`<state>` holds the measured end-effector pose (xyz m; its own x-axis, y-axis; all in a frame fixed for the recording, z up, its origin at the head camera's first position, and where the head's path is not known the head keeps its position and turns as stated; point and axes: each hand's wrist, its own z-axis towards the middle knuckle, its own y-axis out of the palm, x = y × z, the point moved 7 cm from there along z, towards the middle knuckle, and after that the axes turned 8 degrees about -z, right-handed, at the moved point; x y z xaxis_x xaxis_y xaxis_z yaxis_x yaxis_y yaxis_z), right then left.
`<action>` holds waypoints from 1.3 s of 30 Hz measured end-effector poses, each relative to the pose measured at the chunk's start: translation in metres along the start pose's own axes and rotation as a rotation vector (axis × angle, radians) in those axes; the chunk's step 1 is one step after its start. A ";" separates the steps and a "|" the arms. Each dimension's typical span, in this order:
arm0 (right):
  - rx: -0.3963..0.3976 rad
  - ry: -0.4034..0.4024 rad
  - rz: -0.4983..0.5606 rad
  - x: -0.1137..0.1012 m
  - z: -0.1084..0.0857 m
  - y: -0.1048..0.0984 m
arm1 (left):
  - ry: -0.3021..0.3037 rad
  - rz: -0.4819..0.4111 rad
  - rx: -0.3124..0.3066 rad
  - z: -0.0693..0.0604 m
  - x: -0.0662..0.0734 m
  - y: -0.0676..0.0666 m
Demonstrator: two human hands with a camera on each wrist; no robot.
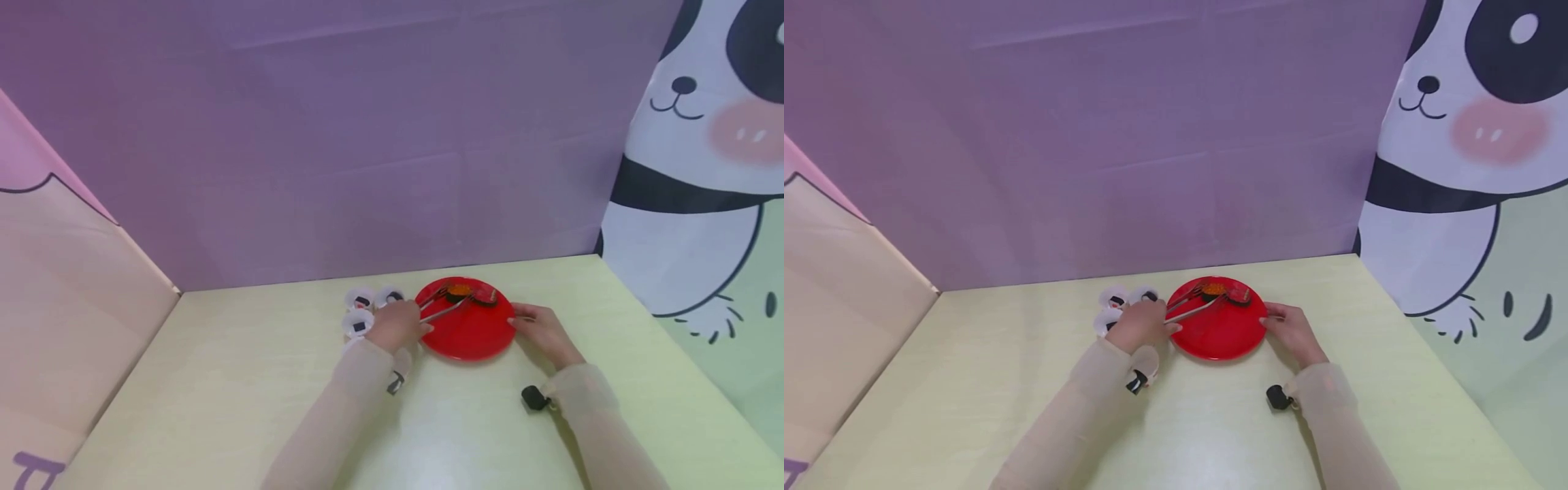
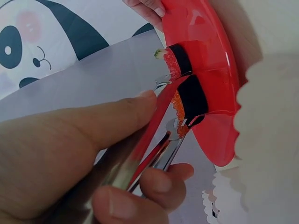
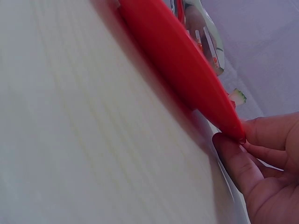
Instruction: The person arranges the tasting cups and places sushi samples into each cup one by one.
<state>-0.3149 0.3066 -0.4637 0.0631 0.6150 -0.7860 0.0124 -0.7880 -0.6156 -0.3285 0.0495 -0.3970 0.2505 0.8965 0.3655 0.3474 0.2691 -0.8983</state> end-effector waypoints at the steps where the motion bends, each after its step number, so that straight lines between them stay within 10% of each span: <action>1: -0.001 0.001 0.001 0.000 0.000 0.000 | -0.001 0.002 0.001 0.000 0.000 0.000; 17: -0.020 0.003 0.031 0.001 -0.001 0.001 | -0.066 -0.047 0.008 0.002 -0.002 0.006; 39: -0.020 0.028 0.019 0.001 0.000 0.001 | -0.003 -0.001 0.059 0.000 -0.003 0.007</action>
<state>-0.3151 0.3062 -0.4647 0.0914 0.5992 -0.7954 0.0313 -0.8000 -0.5991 -0.3272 0.0488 -0.4046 0.2480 0.8971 0.3657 0.2940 0.2900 -0.9108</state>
